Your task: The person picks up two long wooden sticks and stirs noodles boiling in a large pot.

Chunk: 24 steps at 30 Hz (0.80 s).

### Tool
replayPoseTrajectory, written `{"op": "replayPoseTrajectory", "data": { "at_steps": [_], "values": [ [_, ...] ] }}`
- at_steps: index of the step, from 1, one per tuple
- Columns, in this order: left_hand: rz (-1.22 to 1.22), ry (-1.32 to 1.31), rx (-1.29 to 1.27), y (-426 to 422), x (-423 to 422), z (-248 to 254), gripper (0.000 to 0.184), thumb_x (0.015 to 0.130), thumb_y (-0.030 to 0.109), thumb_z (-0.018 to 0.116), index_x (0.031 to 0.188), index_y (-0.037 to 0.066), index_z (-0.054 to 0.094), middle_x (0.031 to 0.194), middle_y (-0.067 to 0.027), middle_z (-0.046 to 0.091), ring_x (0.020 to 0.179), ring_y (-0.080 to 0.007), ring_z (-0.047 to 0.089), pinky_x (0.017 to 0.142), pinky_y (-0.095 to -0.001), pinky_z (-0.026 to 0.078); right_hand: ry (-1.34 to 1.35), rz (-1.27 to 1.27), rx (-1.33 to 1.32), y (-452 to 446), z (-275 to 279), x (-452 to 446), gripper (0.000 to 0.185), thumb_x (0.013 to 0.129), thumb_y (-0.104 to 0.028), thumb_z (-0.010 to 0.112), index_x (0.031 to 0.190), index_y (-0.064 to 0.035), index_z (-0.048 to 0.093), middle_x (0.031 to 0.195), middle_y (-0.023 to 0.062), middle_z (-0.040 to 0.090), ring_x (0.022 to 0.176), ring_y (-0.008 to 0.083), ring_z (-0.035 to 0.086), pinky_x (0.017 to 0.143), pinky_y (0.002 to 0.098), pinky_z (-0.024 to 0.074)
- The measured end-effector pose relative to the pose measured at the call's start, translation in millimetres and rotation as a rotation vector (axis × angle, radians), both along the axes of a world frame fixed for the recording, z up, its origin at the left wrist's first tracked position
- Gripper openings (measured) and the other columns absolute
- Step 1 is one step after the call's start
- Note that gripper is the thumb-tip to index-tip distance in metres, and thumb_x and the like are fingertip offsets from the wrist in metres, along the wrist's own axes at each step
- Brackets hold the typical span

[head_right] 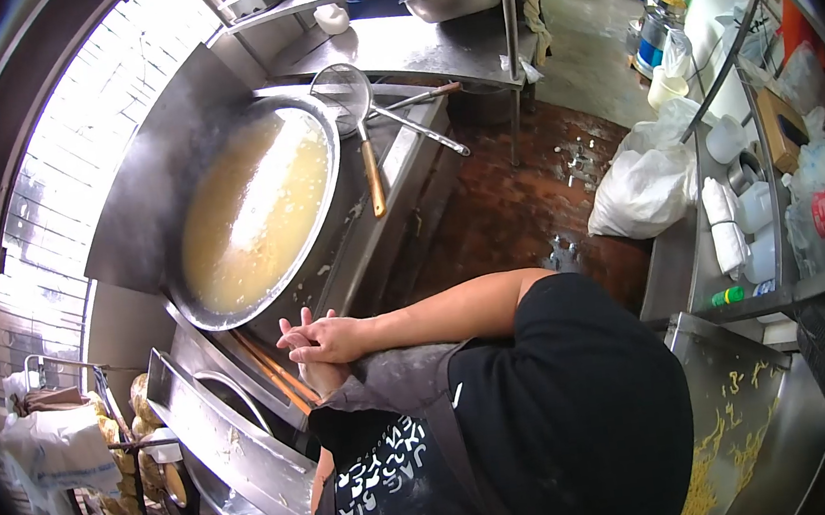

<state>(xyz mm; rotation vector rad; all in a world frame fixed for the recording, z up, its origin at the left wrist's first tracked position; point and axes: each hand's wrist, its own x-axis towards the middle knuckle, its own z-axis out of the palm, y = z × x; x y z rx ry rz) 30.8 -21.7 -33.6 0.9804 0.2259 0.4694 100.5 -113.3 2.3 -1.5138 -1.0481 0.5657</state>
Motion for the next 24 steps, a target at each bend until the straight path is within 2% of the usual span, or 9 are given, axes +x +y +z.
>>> {"op": "replayPoseTrajectory", "data": {
  "at_steps": [8, 14, 15, 16, 17, 18, 20, 22, 24],
  "values": [
    [0.032, 0.015, 0.005, -1.2, -2.0, 0.5, 0.077, 0.104, 0.053, 0.046, 0.162, 0.016, 0.011, 0.157, -0.0238, 0.034, 0.118, -0.0391, 0.060, 0.104, -0.0500, 0.049, 0.012, 0.014, 0.022, 4.2, -7.0, -1.3, 0.053, 0.104, -0.048, 0.048, 0.145, -0.0143, 0.052, 0.133, 0.0183, 0.063, 0.131, 0.0343, 0.055, 0.113, 0.0420, 0.0367],
    [0.052, -0.052, 0.052, 5.2, 2.8, -20.7, 0.066, 0.106, 0.050, 0.036, 0.161, 0.016, 0.022, 0.161, -0.0168, 0.032, 0.146, -0.0341, 0.035, 0.106, -0.0565, 0.048, 0.025, 0.035, 0.032, 9.7, -16.0, 3.1, 0.050, 0.104, -0.044, 0.048, 0.145, -0.0135, 0.052, 0.133, 0.0179, 0.064, 0.128, 0.0345, 0.058, 0.110, 0.0411, 0.0406],
    [0.104, -0.027, 0.104, -2.9, 2.6, -7.4, 0.065, 0.107, 0.049, 0.037, 0.161, 0.016, 0.021, 0.160, -0.0193, 0.032, 0.144, -0.0341, 0.038, 0.105, -0.0577, 0.047, 0.010, 0.023, 0.009, 9.0, -12.0, 2.0, 0.050, 0.105, -0.042, 0.048, 0.145, -0.0129, 0.052, 0.138, 0.0185, 0.061, 0.131, 0.0334, 0.055, 0.110, 0.0403, 0.0405],
    [-0.027, -0.132, -0.007, 6.7, -0.9, -12.6, 0.075, 0.107, 0.045, 0.047, 0.163, 0.011, 0.010, 0.160, -0.0217, 0.030, 0.149, -0.0308, 0.031, 0.113, -0.0537, 0.042, 0.037, 0.027, 0.025, 11.8, -18.3, 0.8, 0.050, 0.105, -0.039, 0.048, 0.146, -0.0119, 0.051, 0.146, 0.0186, 0.054, 0.135, 0.0316, 0.052, 0.111, 0.0390, 0.0397],
    [0.082, -0.051, 0.052, 2.6, 3.8, -17.9, 0.067, 0.106, 0.049, 0.040, 0.162, 0.017, 0.018, 0.158, -0.0213, 0.035, 0.142, -0.0335, 0.042, 0.106, -0.0588, 0.046, 0.109, 0.103, 0.054, 12.3, -15.9, 2.0, 0.051, 0.105, -0.037, 0.047, 0.149, -0.0102, 0.047, 0.150, 0.0203, 0.049, 0.139, 0.0316, 0.048, 0.112, 0.0383, 0.0392],
    [0.054, 0.033, -0.006, -3.5, 0.5, 0.4, 0.067, 0.107, 0.048, 0.041, 0.162, 0.017, 0.018, 0.156, -0.0214, 0.038, 0.141, -0.0318, 0.043, 0.108, -0.0590, 0.044, 0.118, 0.058, 0.087, 8.7, -6.9, -2.2, 0.046, 0.106, -0.027, 0.049, 0.148, -0.0078, 0.048, 0.130, 0.0151, 0.064, 0.123, 0.0242, 0.061, 0.108, 0.0373, 0.0438],
    [0.059, -0.106, -0.064, -3.4, 2.2, -11.2, 0.067, 0.107, 0.047, 0.043, 0.162, 0.017, 0.018, 0.155, -0.0223, 0.039, 0.141, -0.0301, 0.043, 0.110, -0.0594, 0.042, 0.162, 0.101, 0.052, 9.5, -12.6, 4.4, 0.047, 0.106, -0.027, 0.049, 0.148, -0.0068, 0.047, 0.126, 0.0156, 0.064, 0.119, 0.0246, 0.062, 0.105, 0.0375, 0.0460],
    [0.078, -0.095, -0.028, -6.3, 3.8, -10.2, 0.067, 0.107, 0.046, 0.045, 0.162, 0.017, 0.018, 0.156, -0.0219, 0.038, 0.143, -0.0288, 0.040, 0.110, -0.0598, 0.041, 0.136, 0.130, 0.050, 9.7, -20.5, 7.9, 0.050, 0.106, -0.027, 0.049, 0.151, -0.0064, 0.042, 0.125, 0.0161, 0.064, 0.117, 0.0253, 0.063, 0.103, 0.0377, 0.0472],
    [0.093, -0.048, -0.009, -7.3, 3.5, -12.5, 0.067, 0.107, 0.043, 0.047, 0.162, 0.016, 0.019, 0.157, -0.0190, 0.036, 0.146, -0.0273, 0.037, 0.109, -0.0584, 0.043, 0.102, 0.067, 0.068, 12.7, -32.8, 7.3, 0.048, 0.105, -0.033, 0.051, 0.148, -0.0117, 0.047, 0.122, 0.0113, 0.067, 0.115, 0.0214, 0.063, 0.101, 0.0364, 0.0464]
  ]
}}
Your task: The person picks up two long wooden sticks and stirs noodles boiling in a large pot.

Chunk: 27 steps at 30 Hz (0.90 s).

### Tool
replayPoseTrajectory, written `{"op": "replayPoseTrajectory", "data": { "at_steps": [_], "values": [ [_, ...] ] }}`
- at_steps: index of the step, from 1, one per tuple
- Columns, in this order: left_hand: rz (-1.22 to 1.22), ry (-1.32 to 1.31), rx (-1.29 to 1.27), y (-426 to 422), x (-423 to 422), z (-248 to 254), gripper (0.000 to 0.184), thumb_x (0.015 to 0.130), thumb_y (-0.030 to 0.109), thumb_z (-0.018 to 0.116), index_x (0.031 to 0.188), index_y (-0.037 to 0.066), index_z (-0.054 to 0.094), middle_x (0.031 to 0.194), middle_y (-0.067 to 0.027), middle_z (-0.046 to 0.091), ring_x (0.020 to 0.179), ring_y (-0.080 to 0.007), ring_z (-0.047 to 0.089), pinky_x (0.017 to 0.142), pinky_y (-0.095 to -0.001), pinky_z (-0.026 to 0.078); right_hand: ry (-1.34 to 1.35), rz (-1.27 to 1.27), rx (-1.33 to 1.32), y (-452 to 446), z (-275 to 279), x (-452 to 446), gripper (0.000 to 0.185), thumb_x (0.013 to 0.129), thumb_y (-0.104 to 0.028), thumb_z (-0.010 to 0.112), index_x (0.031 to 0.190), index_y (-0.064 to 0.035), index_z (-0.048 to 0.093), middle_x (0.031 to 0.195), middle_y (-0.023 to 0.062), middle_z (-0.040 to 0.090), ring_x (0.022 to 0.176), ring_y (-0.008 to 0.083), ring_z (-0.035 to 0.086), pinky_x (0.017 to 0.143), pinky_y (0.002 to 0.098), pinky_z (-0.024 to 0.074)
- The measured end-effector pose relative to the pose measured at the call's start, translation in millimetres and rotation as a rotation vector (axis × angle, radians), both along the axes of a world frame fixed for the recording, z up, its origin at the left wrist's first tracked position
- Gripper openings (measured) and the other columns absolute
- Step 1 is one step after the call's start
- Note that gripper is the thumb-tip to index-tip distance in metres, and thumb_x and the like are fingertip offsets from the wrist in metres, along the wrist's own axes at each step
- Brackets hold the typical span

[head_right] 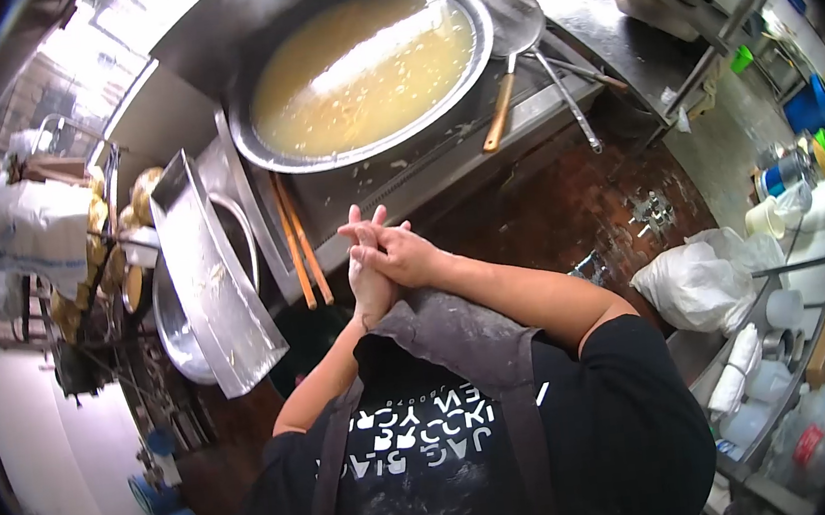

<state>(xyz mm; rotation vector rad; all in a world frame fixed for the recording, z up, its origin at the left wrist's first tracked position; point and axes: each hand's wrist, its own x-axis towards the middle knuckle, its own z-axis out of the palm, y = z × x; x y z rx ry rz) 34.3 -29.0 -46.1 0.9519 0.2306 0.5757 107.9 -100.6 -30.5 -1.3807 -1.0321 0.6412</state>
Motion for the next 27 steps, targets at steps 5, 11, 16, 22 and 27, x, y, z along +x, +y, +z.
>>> {"op": "replayPoseTrajectory", "data": {
  "at_steps": [5, 11, 16, 22, 27],
  "values": [
    [-0.027, 0.114, -0.069, 8.1, 1.2, -14.3, 0.067, 0.108, 0.019, 0.047, 0.163, 0.011, 0.009, 0.148, -0.0159, 0.043, 0.118, -0.0244, 0.058, 0.104, -0.0424, 0.049, 0.024, -0.081, -0.124, -10.6, 5.4, 8.5, 0.073, 0.101, -0.034, 0.056, 0.157, -0.0032, 0.021, 0.138, 0.0261, 0.055, 0.118, 0.0395, 0.063, 0.104, 0.0461, 0.0466],
    [0.523, 0.959, 1.214, 108.1, -26.2, -94.0, 0.103, 0.090, 0.035, 0.072, 0.161, 0.004, 0.006, 0.164, -0.0298, 0.014, 0.153, -0.0399, 0.018, 0.122, -0.0444, 0.027, -0.075, -0.276, -0.240, -37.7, 5.0, 40.2, 0.068, 0.095, -0.018, 0.067, 0.154, -0.0071, 0.033, 0.123, 0.0166, 0.062, 0.089, 0.0208, 0.069, 0.084, 0.0368, 0.0559],
    [0.306, 1.713, 1.026, 186.2, -74.6, -150.6, 0.117, 0.079, 0.052, 0.079, 0.162, 0.008, 0.010, 0.165, -0.0238, 0.018, 0.153, -0.0439, 0.014, 0.114, -0.0743, 0.020, -0.078, -0.209, -0.327, -64.6, -14.9, 75.6, 0.061, 0.094, -0.017, 0.066, 0.148, -0.0069, 0.041, 0.116, 0.0129, 0.066, 0.088, 0.0218, 0.069, 0.084, 0.0375, 0.0560],
    [0.308, 1.480, 0.650, 160.2, -26.8, -193.0, 0.057, 0.083, 0.024, 0.071, 0.123, 0.001, 0.038, 0.093, -0.0240, 0.066, 0.076, -0.0375, 0.070, 0.063, -0.0494, 0.060, -0.132, -0.040, -0.469, -72.2, -23.7, 111.1, 0.060, 0.095, -0.020, 0.066, 0.148, -0.0075, 0.041, 0.115, 0.0137, 0.066, 0.094, 0.0252, 0.069, 0.088, 0.0390, 0.0551],
    [0.157, 0.665, -0.613, 59.5, 29.3, -168.7, 0.027, 0.092, 0.029, 0.073, 0.090, 0.010, 0.054, 0.068, -0.0046, 0.057, 0.052, -0.0228, 0.060, 0.057, -0.0486, 0.060, -0.094, 0.078, -0.561, -42.3, -68.6, 137.7, 0.066, 0.100, -0.040, 0.060, 0.147, 0.0018, 0.042, 0.117, 0.0230, 0.068, 0.109, 0.0365, 0.066, 0.096, 0.0417, 0.0518]
  ]
}}
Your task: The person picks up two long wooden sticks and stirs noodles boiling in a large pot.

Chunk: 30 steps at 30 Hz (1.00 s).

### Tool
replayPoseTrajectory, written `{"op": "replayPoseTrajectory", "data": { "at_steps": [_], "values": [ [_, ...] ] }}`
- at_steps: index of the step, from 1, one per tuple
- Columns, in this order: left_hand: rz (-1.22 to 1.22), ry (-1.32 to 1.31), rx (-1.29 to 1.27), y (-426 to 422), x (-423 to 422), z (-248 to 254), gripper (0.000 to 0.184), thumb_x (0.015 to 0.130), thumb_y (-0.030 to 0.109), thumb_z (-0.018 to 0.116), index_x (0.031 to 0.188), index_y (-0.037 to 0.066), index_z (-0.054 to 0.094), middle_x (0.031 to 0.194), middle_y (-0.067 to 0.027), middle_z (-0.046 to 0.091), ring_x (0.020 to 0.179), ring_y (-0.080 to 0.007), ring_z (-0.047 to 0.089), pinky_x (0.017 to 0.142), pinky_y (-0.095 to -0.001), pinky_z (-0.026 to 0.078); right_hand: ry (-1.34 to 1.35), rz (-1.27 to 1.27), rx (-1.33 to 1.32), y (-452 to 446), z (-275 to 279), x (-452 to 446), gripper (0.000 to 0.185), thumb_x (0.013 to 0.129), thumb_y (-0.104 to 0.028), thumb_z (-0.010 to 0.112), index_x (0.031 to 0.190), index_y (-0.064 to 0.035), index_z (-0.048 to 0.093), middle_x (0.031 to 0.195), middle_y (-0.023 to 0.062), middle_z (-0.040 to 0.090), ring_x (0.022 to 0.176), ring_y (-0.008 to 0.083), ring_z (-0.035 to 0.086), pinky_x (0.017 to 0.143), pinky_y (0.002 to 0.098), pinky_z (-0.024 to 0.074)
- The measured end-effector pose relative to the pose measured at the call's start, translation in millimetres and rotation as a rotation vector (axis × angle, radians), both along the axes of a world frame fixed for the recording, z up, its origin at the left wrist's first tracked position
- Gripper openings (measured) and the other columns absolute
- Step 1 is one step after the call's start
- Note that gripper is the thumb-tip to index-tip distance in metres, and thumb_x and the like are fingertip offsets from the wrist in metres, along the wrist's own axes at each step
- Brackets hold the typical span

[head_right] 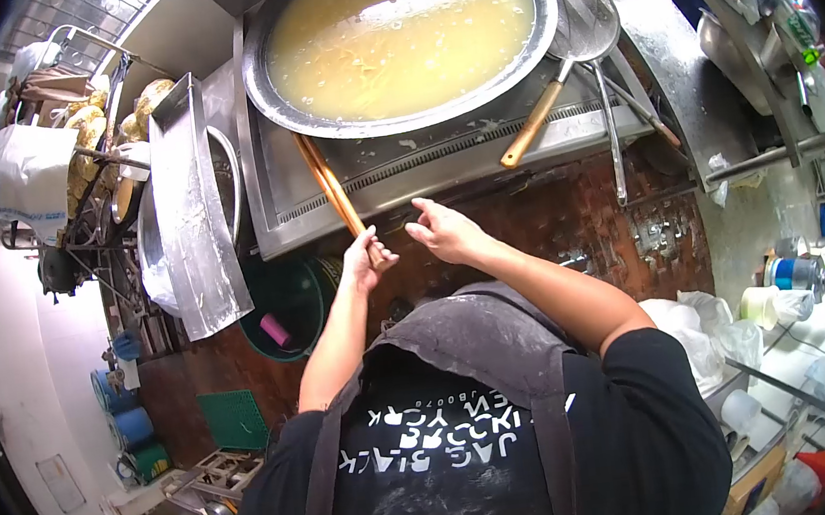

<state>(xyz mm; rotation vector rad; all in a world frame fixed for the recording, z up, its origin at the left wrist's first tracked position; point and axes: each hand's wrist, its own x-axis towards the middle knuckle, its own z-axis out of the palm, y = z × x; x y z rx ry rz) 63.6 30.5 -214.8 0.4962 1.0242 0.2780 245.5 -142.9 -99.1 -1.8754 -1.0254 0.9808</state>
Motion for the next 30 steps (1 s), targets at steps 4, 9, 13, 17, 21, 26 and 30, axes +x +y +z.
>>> {"op": "replayPoseTrajectory", "data": {
  "at_steps": [4, 9, 13, 17, 21, 26, 30],
  "values": [
    [-0.108, -0.247, -0.054, -52.2, 8.7, 55.2, 0.064, 0.100, 0.068, 0.040, 0.113, 0.008, 0.057, 0.090, -0.0137, 0.068, 0.080, -0.0340, 0.071, 0.077, -0.0567, 0.059, 0.231, 0.050, -0.220, 54.6, -12.9, -15.1, 0.070, 0.098, -0.048, 0.062, 0.145, 0.0010, 0.046, 0.121, 0.0205, 0.067, 0.109, 0.0309, 0.066, 0.092, 0.0406, 0.0523],
    [-0.077, -0.129, 0.019, -49.8, -4.8, 48.4, 0.047, 0.107, 0.049, 0.042, 0.123, 0.007, 0.058, 0.103, -0.0133, 0.069, 0.089, -0.0302, 0.070, 0.077, -0.0494, 0.059, 0.520, 0.166, -0.316, 87.2, -55.6, -43.1, 0.035, 0.099, -0.037, 0.063, 0.107, -0.0034, 0.058, 0.090, 0.0075, 0.064, 0.076, 0.0191, 0.062, 0.065, 0.0371, 0.0535],
    [-0.025, 0.089, 0.147, -29.6, -68.5, 64.0, 0.029, 0.103, 0.037, 0.061, 0.090, 0.012, 0.053, 0.062, 0.0059, 0.039, 0.044, -0.0067, 0.034, 0.038, -0.0244, 0.028, 0.619, -0.051, -0.371, 86.1, -41.2, -57.3, 0.024, 0.102, -0.025, 0.057, 0.104, -0.0038, 0.047, 0.074, 0.0048, 0.055, 0.059, 0.0138, 0.056, 0.049, 0.0326, 0.0509],
    [-0.040, 0.235, 0.352, -21.6, -125.9, 97.3, 0.025, 0.104, 0.035, 0.058, 0.095, 0.014, 0.048, 0.062, 0.0046, 0.040, 0.040, -0.0069, 0.036, 0.033, -0.0245, 0.029, 0.236, 0.013, -0.316, 94.1, 7.9, -43.9, 0.027, 0.102, -0.030, 0.054, 0.109, -0.0043, 0.047, 0.065, 0.0063, 0.052, 0.048, 0.0173, 0.051, 0.041, 0.0376, 0.0425],
    [0.048, 0.240, 0.568, -10.2, -160.0, 96.1, 0.023, 0.102, 0.030, 0.063, 0.106, 0.012, 0.049, 0.063, 0.0026, 0.044, 0.038, -0.0089, 0.042, 0.033, -0.0263, 0.037, 0.196, 0.052, -0.309, 100.1, 83.8, -28.5, 0.023, 0.100, -0.025, 0.060, 0.111, -0.0058, 0.054, 0.067, 0.0060, 0.054, 0.049, 0.0165, 0.050, 0.044, 0.0369, 0.0410],
    [-0.205, 0.541, 1.222, 73.0, -176.3, 124.8, 0.046, 0.101, 0.026, 0.064, 0.138, 0.003, 0.049, 0.101, -0.0169, 0.067, 0.090, -0.0340, 0.066, 0.082, -0.0419, 0.053, -0.037, -0.115, -0.143, 84.1, 90.1, 8.0, 0.039, 0.099, -0.026, 0.062, 0.134, -0.0115, 0.055, 0.094, 0.0158, 0.066, 0.086, 0.0261, 0.064, 0.077, 0.0391, 0.0519],
    [-0.403, 0.431, 1.371, 143.8, -144.5, 184.2, 0.051, 0.096, 0.014, 0.065, 0.143, 0.005, 0.049, 0.123, -0.0264, 0.066, 0.116, -0.0398, 0.065, 0.098, -0.0425, 0.049, -0.428, -0.293, -0.263, 35.1, 125.9, 56.4, 0.041, 0.101, -0.033, 0.058, 0.137, -0.0140, 0.054, 0.111, 0.0202, 0.069, 0.104, 0.0367, 0.067, 0.090, 0.0459, 0.0512]
  ]
}}
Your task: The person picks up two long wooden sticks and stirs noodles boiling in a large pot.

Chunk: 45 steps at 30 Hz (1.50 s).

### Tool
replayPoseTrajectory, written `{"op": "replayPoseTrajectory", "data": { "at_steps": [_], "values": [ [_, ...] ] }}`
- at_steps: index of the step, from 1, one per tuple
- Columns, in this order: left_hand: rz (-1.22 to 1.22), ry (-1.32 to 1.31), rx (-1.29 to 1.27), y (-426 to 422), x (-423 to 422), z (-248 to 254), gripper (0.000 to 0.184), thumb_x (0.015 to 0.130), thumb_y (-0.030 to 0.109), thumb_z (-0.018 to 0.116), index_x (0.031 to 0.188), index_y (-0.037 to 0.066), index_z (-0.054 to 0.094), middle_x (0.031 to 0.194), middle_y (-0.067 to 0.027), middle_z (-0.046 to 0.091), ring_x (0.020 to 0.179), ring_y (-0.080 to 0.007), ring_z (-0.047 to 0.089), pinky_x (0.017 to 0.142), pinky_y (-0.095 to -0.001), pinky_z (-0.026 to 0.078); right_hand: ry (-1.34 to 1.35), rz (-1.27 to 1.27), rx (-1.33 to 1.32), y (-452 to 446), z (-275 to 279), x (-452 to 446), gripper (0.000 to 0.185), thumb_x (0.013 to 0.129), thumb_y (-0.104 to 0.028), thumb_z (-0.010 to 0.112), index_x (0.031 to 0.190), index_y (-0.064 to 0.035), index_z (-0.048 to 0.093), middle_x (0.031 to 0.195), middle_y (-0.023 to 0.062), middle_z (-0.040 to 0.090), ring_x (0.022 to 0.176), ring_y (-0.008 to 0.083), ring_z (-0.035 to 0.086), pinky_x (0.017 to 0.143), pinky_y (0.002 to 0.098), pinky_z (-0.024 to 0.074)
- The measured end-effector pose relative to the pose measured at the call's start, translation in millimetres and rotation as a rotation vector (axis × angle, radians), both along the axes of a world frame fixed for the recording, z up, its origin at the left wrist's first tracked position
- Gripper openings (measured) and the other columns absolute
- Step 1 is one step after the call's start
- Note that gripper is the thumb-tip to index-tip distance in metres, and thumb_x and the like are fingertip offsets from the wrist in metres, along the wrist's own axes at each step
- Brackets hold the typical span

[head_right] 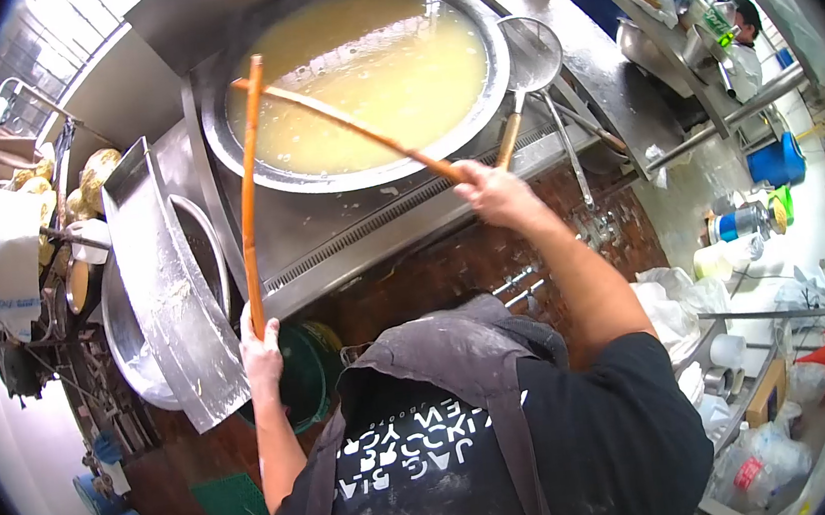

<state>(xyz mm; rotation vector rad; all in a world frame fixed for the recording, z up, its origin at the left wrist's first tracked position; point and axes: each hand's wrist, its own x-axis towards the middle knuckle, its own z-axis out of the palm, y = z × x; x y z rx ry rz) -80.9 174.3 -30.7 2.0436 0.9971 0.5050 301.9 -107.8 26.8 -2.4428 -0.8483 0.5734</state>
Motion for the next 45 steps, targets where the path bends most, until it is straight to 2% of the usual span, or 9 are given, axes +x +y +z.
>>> {"op": "replayPoseTrajectory", "data": {
  "at_steps": [9, 17, 19, 21, 25, 30, 32, 38, 45],
  "values": [
    [-0.255, 0.326, 0.102, 73.9, 112.0, 8.7, 0.056, 0.093, 0.022, 0.068, 0.145, 0.011, 0.049, 0.095, -0.0257, 0.071, 0.089, -0.0427, 0.070, 0.081, -0.0478, 0.053, -0.289, -0.435, -0.420, -108.4, 69.7, 80.5, 0.045, 0.100, -0.034, 0.053, 0.142, -0.0208, 0.055, 0.120, 0.0241, 0.067, 0.112, 0.0429, 0.063, 0.098, 0.0514, 0.0490],
    [-0.440, 0.619, 0.262, 75.0, 238.6, -13.4, 0.056, 0.094, 0.024, 0.065, 0.144, 0.009, 0.047, 0.091, -0.0238, 0.071, 0.086, -0.0425, 0.070, 0.078, -0.0515, 0.054, -0.256, -0.377, -0.608, -114.5, 73.7, 162.7, 0.048, 0.099, -0.031, 0.053, 0.147, -0.0269, 0.050, 0.121, 0.0176, 0.069, 0.112, 0.0401, 0.065, 0.097, 0.0493, 0.0508],
    [-0.487, 0.606, 0.254, 65.1, 279.5, -24.5, 0.059, 0.092, 0.025, 0.067, 0.142, 0.005, 0.044, 0.096, -0.0279, 0.070, 0.093, -0.0458, 0.068, 0.084, -0.0532, 0.052, -0.241, -0.371, -0.596, -116.0, 24.9, 210.1, 0.048, 0.100, -0.034, 0.051, 0.147, -0.0347, 0.049, 0.116, 0.0207, 0.069, 0.107, 0.0409, 0.066, 0.092, 0.0513, 0.0518],
    [-0.473, 0.570, 0.133, 55.7, 327.1, -24.5, 0.055, 0.092, 0.024, 0.066, 0.139, 0.004, 0.046, 0.095, -0.0283, 0.069, 0.097, -0.0458, 0.067, 0.087, -0.0526, 0.051, -0.159, -0.325, -0.614, -89.8, 6.2, 243.2, 0.049, 0.100, -0.035, 0.048, 0.149, -0.0350, 0.046, 0.116, 0.0201, 0.069, 0.106, 0.0400, 0.067, 0.092, 0.0504, 0.0522],
    [-0.527, 0.632, 0.110, 54.0, 415.8, -47.8, 0.055, 0.091, 0.023, 0.066, 0.139, 0.003, 0.045, 0.094, -0.0289, 0.069, 0.095, -0.0455, 0.067, 0.085, -0.0525, 0.051, -0.140, -0.247, -0.399, -36.4, -49.2, 311.5, 0.036, 0.096, -0.022, 0.043, 0.130, -0.0233, 0.055, 0.102, 0.0192, 0.071, 0.101, 0.0392, 0.068, 0.085, 0.0525, 0.0510],
    [-0.472, 0.611, 0.136, 60.0, 497.3, -45.1, 0.041, 0.092, 0.021, 0.068, 0.125, 0.004, 0.049, 0.097, -0.0287, 0.068, 0.095, -0.0458, 0.066, 0.084, -0.0534, 0.050, 0.051, -0.072, -0.178, 31.1, -100.1, 394.6, 0.034, 0.095, -0.021, 0.044, 0.126, -0.0196, 0.057, 0.106, 0.0201, 0.071, 0.100, 0.0400, 0.069, 0.084, 0.0515, 0.0523],
    [-0.458, 0.641, 0.120, 69.0, 525.8, -30.2, 0.039, 0.093, 0.022, 0.068, 0.123, 0.005, 0.049, 0.098, -0.0284, 0.068, 0.096, -0.0460, 0.066, 0.084, -0.0535, 0.050, -0.047, -0.037, -0.244, 65.5, -114.5, 415.6, 0.033, 0.095, -0.020, 0.044, 0.125, -0.0180, 0.057, 0.108, 0.0208, 0.071, 0.102, 0.0396, 0.069, 0.085, 0.0513, 0.0526],
    [-0.461, 0.636, 0.120, 79.7, 543.1, -35.8, 0.041, 0.093, 0.023, 0.069, 0.122, 0.004, 0.047, 0.099, -0.0283, 0.069, 0.098, -0.0454, 0.067, 0.085, -0.0529, 0.051, -0.195, -0.007, -0.193, 100.4, -138.6, 436.9, 0.028, 0.097, -0.022, 0.048, 0.124, -0.0180, 0.056, 0.101, 0.0223, 0.071, 0.097, 0.0427, 0.068, 0.081, 0.0536, 0.0522],
    [-0.612, 0.655, 0.046, 52.7, 496.4, -30.9, 0.047, 0.093, 0.025, 0.072, 0.125, 0.006, 0.044, 0.103, -0.0293, 0.068, 0.102, -0.0461, 0.065, 0.086, -0.0528, 0.050, -0.187, -0.057, -0.354, 54.6, -80.8, 394.1, 0.032, 0.098, -0.019, 0.042, 0.126, -0.0171, 0.056, 0.111, 0.0197, 0.071, 0.106, 0.0391, 0.069, 0.090, 0.0520, 0.0530]
  ]
}}
